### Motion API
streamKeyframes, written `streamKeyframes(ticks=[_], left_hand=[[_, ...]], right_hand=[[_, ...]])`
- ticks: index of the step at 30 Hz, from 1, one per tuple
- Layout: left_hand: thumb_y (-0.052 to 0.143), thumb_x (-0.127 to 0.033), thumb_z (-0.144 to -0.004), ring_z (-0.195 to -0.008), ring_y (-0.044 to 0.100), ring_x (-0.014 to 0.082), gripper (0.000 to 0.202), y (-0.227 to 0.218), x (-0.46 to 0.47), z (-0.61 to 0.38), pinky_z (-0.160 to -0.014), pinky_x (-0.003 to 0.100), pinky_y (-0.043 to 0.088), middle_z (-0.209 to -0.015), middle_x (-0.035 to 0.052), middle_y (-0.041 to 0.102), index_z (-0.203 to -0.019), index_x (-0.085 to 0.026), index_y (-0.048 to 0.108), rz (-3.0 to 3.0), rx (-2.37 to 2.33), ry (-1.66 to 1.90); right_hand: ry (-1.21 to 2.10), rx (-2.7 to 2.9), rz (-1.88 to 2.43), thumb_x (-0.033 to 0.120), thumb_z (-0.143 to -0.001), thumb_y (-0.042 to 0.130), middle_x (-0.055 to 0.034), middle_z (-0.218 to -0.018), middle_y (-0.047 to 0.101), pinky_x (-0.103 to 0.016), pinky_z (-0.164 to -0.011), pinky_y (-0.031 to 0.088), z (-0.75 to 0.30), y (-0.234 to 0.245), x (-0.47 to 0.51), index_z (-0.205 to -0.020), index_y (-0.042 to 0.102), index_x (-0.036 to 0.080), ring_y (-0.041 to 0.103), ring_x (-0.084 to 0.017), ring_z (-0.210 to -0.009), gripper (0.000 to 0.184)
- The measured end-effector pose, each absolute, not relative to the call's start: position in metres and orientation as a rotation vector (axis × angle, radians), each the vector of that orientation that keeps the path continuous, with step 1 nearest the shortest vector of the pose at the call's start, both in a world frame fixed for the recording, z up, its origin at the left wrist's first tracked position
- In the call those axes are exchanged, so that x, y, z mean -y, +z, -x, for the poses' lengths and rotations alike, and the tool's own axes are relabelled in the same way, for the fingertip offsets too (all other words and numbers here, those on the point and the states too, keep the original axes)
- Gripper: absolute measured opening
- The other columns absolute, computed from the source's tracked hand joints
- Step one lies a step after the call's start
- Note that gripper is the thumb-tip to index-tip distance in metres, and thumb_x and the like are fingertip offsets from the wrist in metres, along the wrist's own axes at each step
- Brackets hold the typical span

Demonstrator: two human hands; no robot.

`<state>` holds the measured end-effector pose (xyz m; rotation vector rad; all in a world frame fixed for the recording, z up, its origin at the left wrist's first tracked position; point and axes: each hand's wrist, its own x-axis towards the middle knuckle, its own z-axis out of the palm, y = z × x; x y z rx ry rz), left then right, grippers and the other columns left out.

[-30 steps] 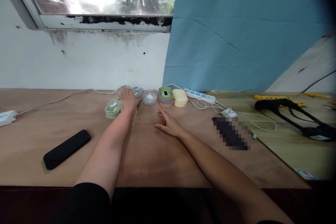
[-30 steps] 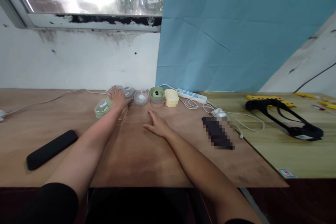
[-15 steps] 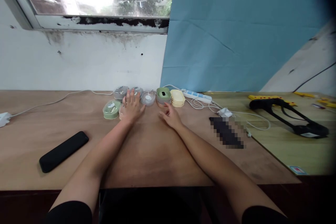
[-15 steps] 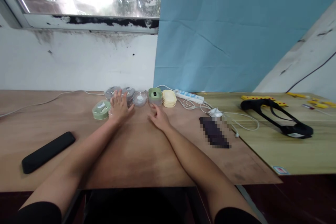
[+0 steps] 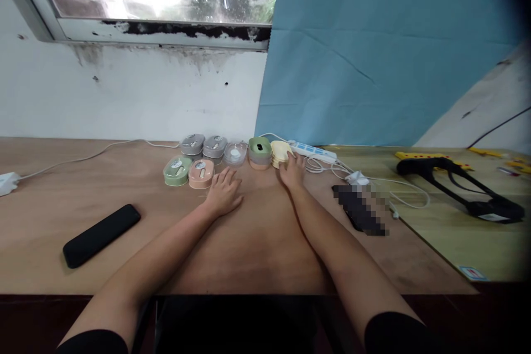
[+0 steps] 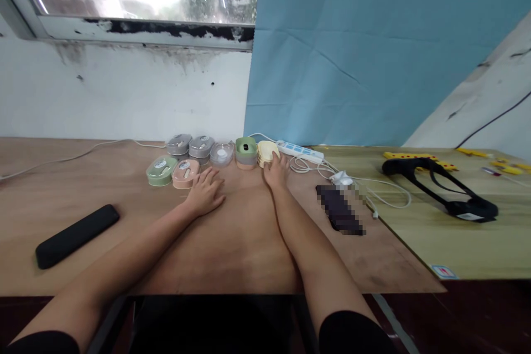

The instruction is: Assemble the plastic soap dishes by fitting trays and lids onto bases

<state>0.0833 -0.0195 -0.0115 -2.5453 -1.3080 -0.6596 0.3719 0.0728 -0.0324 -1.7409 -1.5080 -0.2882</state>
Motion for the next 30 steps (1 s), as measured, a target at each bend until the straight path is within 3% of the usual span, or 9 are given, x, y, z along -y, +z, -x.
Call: streamKeyframes(ticks=[4, 10, 13, 18, 23, 27, 30], left_hand=[[0.059, -0.045, -0.082, -0.135, 0.031, 0.0343, 0.044, -0.014, 0.017, -0.084, -0.104, 0.051, 0.029, -0.139, 0.0145, 0.047, -0.118, -0.021, 0.061, 2.611, 1.259, -0.62], [0.059, -0.047, -0.082, -0.132, 0.034, 0.0348, 0.043, -0.014, 0.016, -0.083, -0.103, 0.051, 0.031, -0.137, 0.0146, 0.048, -0.115, -0.021, 0.062, 2.667, 1.234, -0.611], [0.058, -0.047, -0.082, -0.131, 0.035, 0.0348, 0.042, -0.013, 0.015, -0.081, -0.102, 0.052, 0.031, -0.136, 0.0148, 0.049, -0.114, -0.02, 0.063, 2.69, 1.226, -0.621], [0.058, -0.046, -0.082, -0.13, 0.036, 0.0342, 0.046, -0.012, 0.014, -0.078, -0.103, 0.051, 0.032, -0.135, 0.0153, 0.049, -0.119, -0.019, 0.06, 2.697, 1.209, -0.658], [0.061, -0.043, -0.08, -0.131, 0.036, 0.0328, 0.066, -0.01, 0.011, -0.075, -0.106, 0.049, 0.03, -0.141, 0.0159, 0.043, -0.138, -0.017, 0.042, 2.627, 1.258, -0.856], [0.062, -0.044, -0.078, -0.138, 0.029, 0.0337, 0.087, -0.01, 0.009, -0.072, -0.109, 0.05, 0.025, -0.15, 0.019, 0.03, -0.148, -0.015, 0.021, 2.455, 1.354, -1.049], [0.063, -0.05, -0.076, -0.142, 0.02, 0.0365, 0.094, -0.01, 0.009, -0.071, -0.11, 0.052, 0.02, -0.154, 0.0211, 0.022, -0.15, -0.013, 0.018, 2.336, 1.398, -1.068]], right_hand=[[-0.224, 1.531, 1.769, 0.031, -0.084, 0.05, -0.0171, -0.134, 0.048, -0.051, -0.101, 0.033, -0.378, -0.036, -0.076, -0.119, 0.062, 0.017, 0.043, -0.035, -0.121, 0.039], [-0.17, 1.476, 1.651, 0.031, -0.081, 0.051, -0.0134, -0.1, 0.06, -0.043, -0.089, 0.042, -0.38, -0.034, -0.072, -0.09, 0.064, 0.016, 0.054, -0.028, -0.096, 0.021], [-0.203, 1.426, 1.544, 0.032, -0.083, 0.05, -0.0123, -0.097, 0.061, -0.043, -0.089, 0.042, -0.381, -0.033, -0.071, -0.089, 0.059, 0.018, 0.054, -0.027, -0.095, 0.018], [-0.259, 1.348, 1.301, 0.036, -0.091, 0.042, -0.0146, -0.109, 0.059, -0.044, -0.094, 0.042, -0.369, -0.026, -0.062, -0.098, 0.05, 0.018, 0.053, -0.026, -0.107, 0.021], [-0.202, 1.446, 1.08, 0.043, -0.095, 0.036, -0.0146, -0.119, 0.056, -0.043, -0.094, 0.043, -0.341, -0.018, -0.042, -0.105, 0.046, 0.021, 0.054, -0.025, -0.111, 0.027], [0.025, 1.633, 1.005, 0.054, -0.094, 0.036, -0.01, -0.098, 0.061, -0.039, -0.077, 0.047, -0.311, -0.017, -0.021, -0.105, 0.047, 0.021, 0.059, -0.024, -0.087, 0.036], [0.338, 1.783, 0.924, 0.058, -0.092, 0.039, -0.0039, -0.08, 0.059, -0.034, -0.068, 0.046, -0.286, -0.016, -0.007, -0.094, 0.05, 0.022, 0.056, -0.019, -0.071, 0.037]])
